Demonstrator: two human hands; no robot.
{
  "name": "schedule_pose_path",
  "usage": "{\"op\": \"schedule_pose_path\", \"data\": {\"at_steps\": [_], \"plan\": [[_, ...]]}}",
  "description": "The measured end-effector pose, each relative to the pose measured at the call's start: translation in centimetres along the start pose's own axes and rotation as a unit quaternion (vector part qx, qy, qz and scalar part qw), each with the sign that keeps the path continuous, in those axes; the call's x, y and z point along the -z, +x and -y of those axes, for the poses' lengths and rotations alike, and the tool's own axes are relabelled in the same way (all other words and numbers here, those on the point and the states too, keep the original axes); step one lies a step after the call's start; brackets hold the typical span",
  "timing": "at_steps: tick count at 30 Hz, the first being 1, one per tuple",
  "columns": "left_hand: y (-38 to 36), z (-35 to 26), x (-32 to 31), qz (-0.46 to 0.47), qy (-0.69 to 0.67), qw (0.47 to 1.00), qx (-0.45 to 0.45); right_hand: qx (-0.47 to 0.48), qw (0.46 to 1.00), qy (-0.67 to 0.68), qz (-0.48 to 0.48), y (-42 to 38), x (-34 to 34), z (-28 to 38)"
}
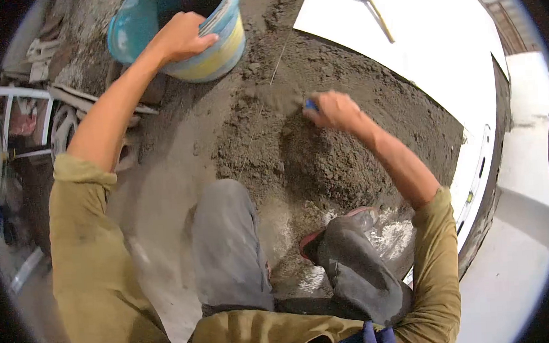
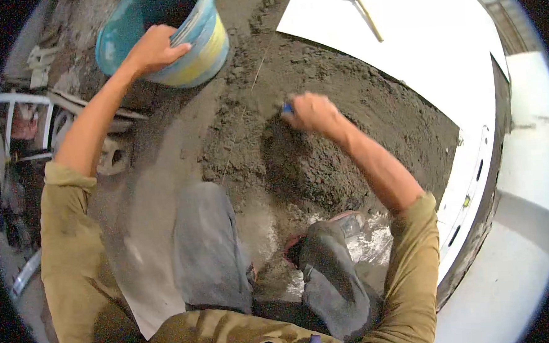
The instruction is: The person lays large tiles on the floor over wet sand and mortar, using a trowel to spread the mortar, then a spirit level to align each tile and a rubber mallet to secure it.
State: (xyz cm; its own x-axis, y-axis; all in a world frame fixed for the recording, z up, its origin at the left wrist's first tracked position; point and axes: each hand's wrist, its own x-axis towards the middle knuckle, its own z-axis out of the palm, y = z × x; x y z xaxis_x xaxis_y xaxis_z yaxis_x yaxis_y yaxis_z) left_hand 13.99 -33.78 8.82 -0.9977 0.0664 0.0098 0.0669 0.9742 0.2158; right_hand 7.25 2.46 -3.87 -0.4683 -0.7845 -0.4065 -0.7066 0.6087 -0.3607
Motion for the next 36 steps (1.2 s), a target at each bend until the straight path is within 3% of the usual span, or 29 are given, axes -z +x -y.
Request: {"op": "schedule_pose_path", "data": {"at_steps": [5, 10, 11, 13, 14, 16, 19, 23, 27, 29, 30, 33, 35, 36], "plan": [[-0.3, -1.3, 1.2, 0.007, -0.017, 0.999, 0.036, -0.058, 0.991, -0.026, -0.122, 4.2, 2.4, -4.9], [0.0, -1.1, 1.2, 0.010, -0.032, 0.999, 0.031, -0.151, 0.941, 0.256, -0.159, -2.3, 0.6, -4.8], [-0.1, -1.1, 1.1, 0.015, -0.028, 0.999, 0.037, -0.165, 0.940, 0.250, -0.163, -3.8, -0.3, -6.0], [-0.2, -1.5, 1.2, 0.008, 0.021, 0.998, 0.055, -0.226, 0.868, 0.387, -0.212, -6.6, -2.2, -8.5], [-0.3, -1.9, 1.5, 0.009, 0.014, 0.999, 0.044, -0.237, 0.866, 0.385, -0.217, -8.1, -2.2, -10.0], [-0.2, -2.8, 1.7, -0.006, -0.045, 0.998, 0.040, -0.325, 0.684, 0.601, -0.256, -11.1, -2.1, -12.9], [0.0, -2.6, 1.4, 0.002, -0.093, 0.995, 0.039, -0.369, 0.588, 0.645, -0.319, -12.7, -1.7, -15.7], [0.1, -1.7, 1.5, 0.037, -0.007, 0.998, 0.057, -0.368, 0.603, 0.631, -0.320, -10.5, -2.8, -15.6], [0.1, -1.7, 1.3, 0.027, -0.034, 0.997, 0.068, -0.271, 0.723, 0.599, -0.210, -5.2, -4.3, -11.7], [-0.1, -2.6, 1.8, 0.015, -0.037, 0.996, 0.075, -0.210, 0.746, 0.604, -0.186, -2.8, -4.1, -7.5], [-0.3, -2.2, 1.7, 0.013, -0.036, 0.996, 0.079, -0.202, 0.782, 0.573, -0.139, -1.5, -3.8, -6.2], [-0.2, -1.2, 1.3, -0.005, -0.050, 0.997, 0.059, -0.185, 0.775, 0.596, -0.100, -0.8, -3.2, -3.2], [-0.3, -1.8, 1.6, 0.019, -0.069, 0.996, 0.048, -0.231, 0.665, 0.689, -0.175, -1.6, -3.9, -1.7], [-0.3, -2.0, 1.7, 0.017, -0.068, 0.996, 0.059, -0.247, 0.638, 0.701, -0.202, -1.8, -4.3, -1.8]]}}
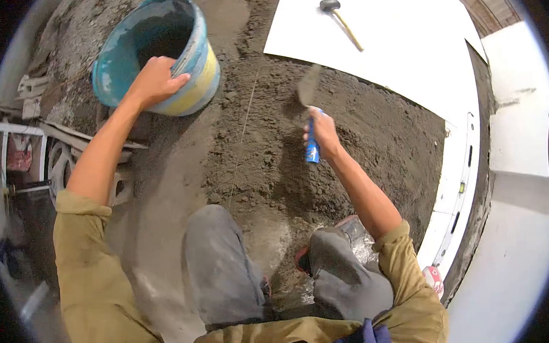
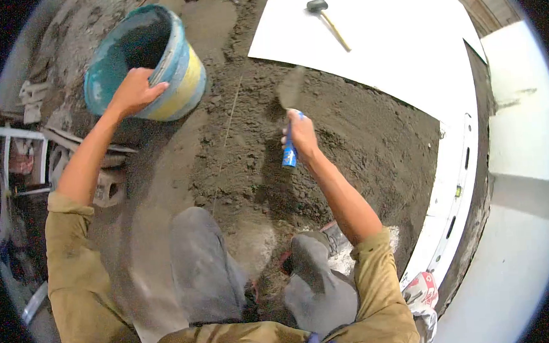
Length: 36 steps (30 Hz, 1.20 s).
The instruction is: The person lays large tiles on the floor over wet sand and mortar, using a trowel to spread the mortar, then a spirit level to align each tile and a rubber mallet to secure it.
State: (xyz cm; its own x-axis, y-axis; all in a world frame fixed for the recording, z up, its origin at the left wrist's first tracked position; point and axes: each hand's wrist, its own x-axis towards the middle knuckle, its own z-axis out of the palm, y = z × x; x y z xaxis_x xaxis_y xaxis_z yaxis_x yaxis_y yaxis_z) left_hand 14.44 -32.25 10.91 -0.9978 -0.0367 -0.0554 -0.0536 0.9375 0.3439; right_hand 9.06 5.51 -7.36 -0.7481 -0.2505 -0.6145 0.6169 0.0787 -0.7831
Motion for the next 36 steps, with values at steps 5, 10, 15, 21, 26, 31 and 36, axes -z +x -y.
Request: {"op": "schedule_pose_path", "data": {"at_steps": [5, 10, 15, 21, 26, 31, 36], "plan": [[0.2, 0.7, -0.1, -0.015, 0.020, 0.999, -0.032, 0.013, 0.994, -0.093, 0.046, 0.7, -0.6, 0.0], [-0.2, 0.0, 0.0, -0.005, 0.013, 1.000, -0.011, 0.258, 0.839, -0.469, 0.101, -2.2, 2.6, 2.1], [0.0, 0.6, -0.1, 0.010, 0.031, 0.999, 0.009, 0.255, 0.710, -0.637, 0.159, -9.6, 7.6, 3.7], [0.1, 0.7, -0.4, -0.001, 0.021, 1.000, -0.008, 0.247, 0.622, -0.692, 0.273, -8.6, 8.4, 1.7], [0.3, 1.3, -1.2, -0.007, 0.030, 0.999, -0.014, 0.345, 0.610, -0.706, 0.103, -5.3, 7.2, 5.2], [0.4, 1.7, -1.3, -0.025, 0.037, 0.998, -0.037, 0.310, 0.575, -0.722, 0.227, -7.2, 10.8, 5.8], [0.4, 1.4, -1.1, -0.018, 0.032, 0.999, -0.027, 0.276, 0.590, -0.738, 0.174, -2.1, 10.5, 6.7]]}}
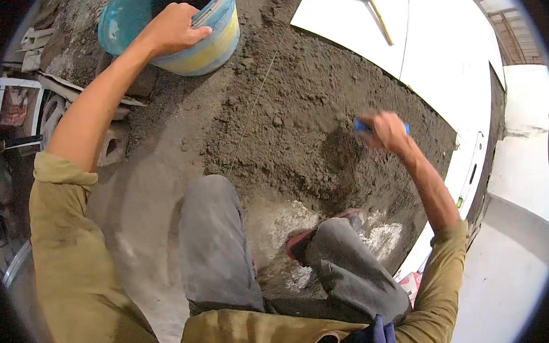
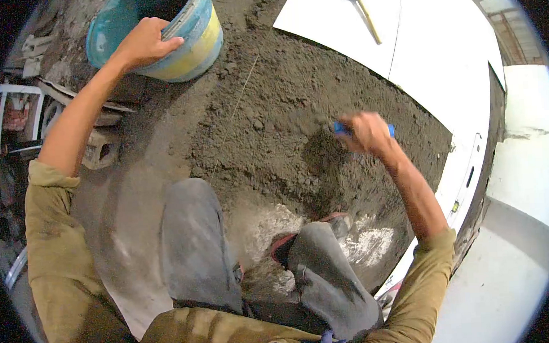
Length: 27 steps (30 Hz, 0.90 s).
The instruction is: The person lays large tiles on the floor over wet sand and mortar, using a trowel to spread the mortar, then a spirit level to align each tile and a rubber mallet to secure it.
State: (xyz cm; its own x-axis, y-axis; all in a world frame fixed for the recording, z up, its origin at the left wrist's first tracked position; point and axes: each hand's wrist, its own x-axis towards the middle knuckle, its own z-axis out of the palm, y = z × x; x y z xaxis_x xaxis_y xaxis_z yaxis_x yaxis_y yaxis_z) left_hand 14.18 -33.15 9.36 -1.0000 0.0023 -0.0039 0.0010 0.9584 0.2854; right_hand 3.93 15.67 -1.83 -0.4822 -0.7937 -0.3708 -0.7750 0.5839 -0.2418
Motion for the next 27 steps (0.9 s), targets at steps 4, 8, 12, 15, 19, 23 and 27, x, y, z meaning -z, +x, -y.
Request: {"op": "schedule_pose_path", "data": {"at_steps": [4, 8, 12, 15, 19, 23, 27], "plan": [[-0.1, -0.6, 0.6, 0.004, 0.023, 1.000, -0.007, -0.019, 0.999, -0.003, -0.045, 6.0, 1.7, -0.3], [-0.1, -0.9, 0.7, 0.024, 0.014, 0.999, 0.027, -0.040, 0.995, -0.068, -0.068, 10.6, 2.1, -1.4], [0.0, -0.3, 0.4, 0.008, -0.001, 1.000, 0.019, -0.031, 0.990, -0.004, -0.140, 12.2, 2.9, -0.4], [-0.3, -0.7, 0.8, 0.010, -0.011, 1.000, 0.021, -0.120, 0.983, 0.105, -0.093, 13.8, 2.4, -0.3], [-0.2, 0.6, 0.4, 0.007, 0.015, 1.000, 0.020, -0.167, 0.976, 0.134, -0.049, 13.4, 1.4, -1.2], [-0.6, -1.0, 1.1, -0.004, -0.049, 0.998, 0.030, -0.225, 0.955, 0.194, -0.024, 9.6, 0.6, -3.9], [-0.2, -0.8, 1.1, 0.012, -0.045, 0.998, 0.032, -0.218, 0.967, 0.099, -0.090, 4.6, 2.6, -2.9]]}}
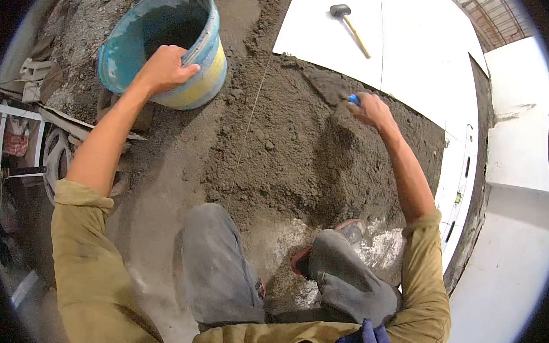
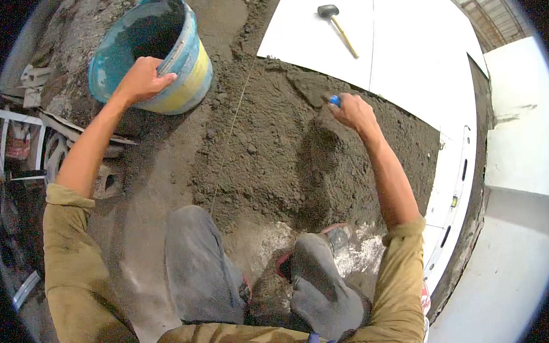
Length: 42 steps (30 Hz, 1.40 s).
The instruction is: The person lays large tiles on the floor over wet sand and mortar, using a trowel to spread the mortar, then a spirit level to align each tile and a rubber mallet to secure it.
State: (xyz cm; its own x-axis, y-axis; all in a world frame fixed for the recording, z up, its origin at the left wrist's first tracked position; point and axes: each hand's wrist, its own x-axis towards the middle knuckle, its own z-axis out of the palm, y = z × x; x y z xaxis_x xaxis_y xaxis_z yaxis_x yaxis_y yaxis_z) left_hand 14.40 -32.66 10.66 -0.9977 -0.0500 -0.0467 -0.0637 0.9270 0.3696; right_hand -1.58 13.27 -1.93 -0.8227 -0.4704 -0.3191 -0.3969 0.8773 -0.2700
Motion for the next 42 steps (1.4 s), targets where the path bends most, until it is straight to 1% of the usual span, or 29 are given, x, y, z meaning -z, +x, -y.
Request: {"op": "schedule_pose_path", "data": {"at_steps": [1, 2, 4, 7, 8, 9, 11, 12, 14, 16, 17, 18, 19, 20, 21, 23, 24, 25, 27, 28, 30, 31, 33, 36, 37, 39, 40, 41, 42], "plan": [[0.0, 0.2, -0.2, 0.006, 0.018, 1.000, -0.004, 0.021, 0.997, -0.038, -0.060, -1.2, 0.2, 0.2], [-0.3, -0.3, 0.0, 0.002, 0.002, 1.000, 0.003, 0.026, 0.997, -0.042, -0.059, -2.1, 0.1, 0.5], [-0.2, -0.3, -0.2, -0.004, -0.008, 1.000, 0.002, 0.004, 0.998, -0.001, -0.059, -3.0, 0.0, 0.8], [0.0, 0.2, -0.4, -0.006, -0.018, 1.000, -0.010, 0.013, 0.999, 0.022, -0.040, -2.6, -0.7, 1.9], [0.0, 0.5, -0.6, -0.010, -0.023, 1.000, -0.014, -0.005, 0.998, 0.014, -0.062, -2.0, -1.6, 1.8], [0.0, 0.7, -0.7, -0.011, -0.022, 1.000, -0.011, -0.002, 0.998, 0.014, -0.062, -1.2, -2.4, 1.6], [0.2, 0.7, -0.7, -0.010, -0.027, 0.999, -0.017, -0.097, 0.990, 0.066, -0.072, 0.4, -3.7, 1.3], [0.3, 0.7, -0.6, -0.012, -0.024, 1.000, -0.014, -0.093, 0.991, 0.067, -0.072, 1.1, -4.1, 1.6], [0.4, 0.8, -0.5, 0.009, 0.032, 0.999, 0.015, -0.091, 0.991, 0.092, -0.040, 2.4, -4.7, 3.0], [0.1, 0.7, -0.3, 0.002, 0.026, 1.000, 0.015, -0.064, 0.991, 0.114, -0.043, 4.4, -6.1, 5.7], [0.1, 0.5, -0.4, -0.003, 0.016, 1.000, 0.012, -0.077, 0.989, 0.120, -0.048, 5.5, -6.8, 7.8], [-0.1, 0.3, -0.3, -0.001, 0.017, 1.000, 0.010, -0.015, 0.993, 0.107, -0.039, 6.8, -7.7, 8.8], [-0.3, -0.1, -0.1, -0.001, 0.000, 1.000, 0.013, 0.002, 0.994, 0.109, -0.029, 7.5, -7.5, 10.5], [-0.3, -0.3, 0.0, -0.002, -0.016, 1.000, 0.015, 0.047, 0.992, 0.115, -0.030, 7.8, -6.9, 11.3], [-0.2, -0.4, 0.0, 0.001, -0.014, 1.000, 0.012, 0.044, 0.992, 0.118, -0.031, 7.6, -6.3, 11.7], [-0.1, 0.1, -0.1, -0.009, -0.009, 1.000, -0.011, -0.027, 0.988, 0.139, -0.062, 8.7, -6.0, 12.2], [-0.1, 0.4, -0.1, -0.012, -0.008, 1.000, -0.008, -0.035, 0.987, 0.155, -0.037, 10.2, -6.2, 11.3], [0.1, 0.7, -0.3, -0.011, 0.005, 1.000, -0.005, 0.001, 0.983, 0.183, -0.021, 10.2, -5.6, 10.8], [0.1, 1.1, -0.6, -0.009, 0.016, 1.000, 0.003, 0.007, 0.960, 0.278, -0.011, 11.9, -7.3, 9.0], [0.2, 1.2, -0.6, -0.006, 0.023, 1.000, -0.002, 0.008, 0.961, 0.277, -0.008, 11.2, -7.3, 9.3], [0.0, 1.1, -0.8, -0.001, 0.030, 1.000, -0.008, 0.008, 0.948, 0.315, 0.052, 8.3, -7.1, 10.2], [0.0, 1.1, -0.8, -0.005, 0.019, 1.000, -0.016, 0.049, 0.965, 0.256, 0.013, 7.6, -8.8, 9.8], [0.5, 1.4, -0.5, -0.008, 0.012, 1.000, -0.027, 0.125, 0.956, 0.258, 0.053, 4.2, -10.2, 9.3], [0.3, 1.8, -1.0, -0.007, 0.031, 0.999, -0.013, 0.102, 0.956, 0.264, 0.076, 1.7, -8.1, 10.2], [0.2, 1.2, -0.7, -0.010, 0.033, 0.999, -0.008, 0.056, 0.945, 0.305, 0.106, 2.2, -7.6, 10.4], [-0.3, 0.6, -0.6, -0.009, 0.022, 1.000, -0.016, 0.114, 0.954, 0.273, 0.036, 4.2, -8.1, 9.3], [-0.3, 0.1, -0.3, 0.001, 0.040, 0.999, -0.007, 0.074, 0.958, 0.265, 0.082, 4.6, -8.5, 8.8], [0.0, 0.0, -0.1, 0.010, 0.058, 0.998, -0.001, 0.066, 0.958, 0.270, 0.077, 3.2, -8.7, 8.8], [0.0, 0.5, -0.5, -0.024, 0.043, 0.998, -0.036, 0.062, 0.953, 0.278, 0.104, 1.1, -9.5, 9.1]]}}
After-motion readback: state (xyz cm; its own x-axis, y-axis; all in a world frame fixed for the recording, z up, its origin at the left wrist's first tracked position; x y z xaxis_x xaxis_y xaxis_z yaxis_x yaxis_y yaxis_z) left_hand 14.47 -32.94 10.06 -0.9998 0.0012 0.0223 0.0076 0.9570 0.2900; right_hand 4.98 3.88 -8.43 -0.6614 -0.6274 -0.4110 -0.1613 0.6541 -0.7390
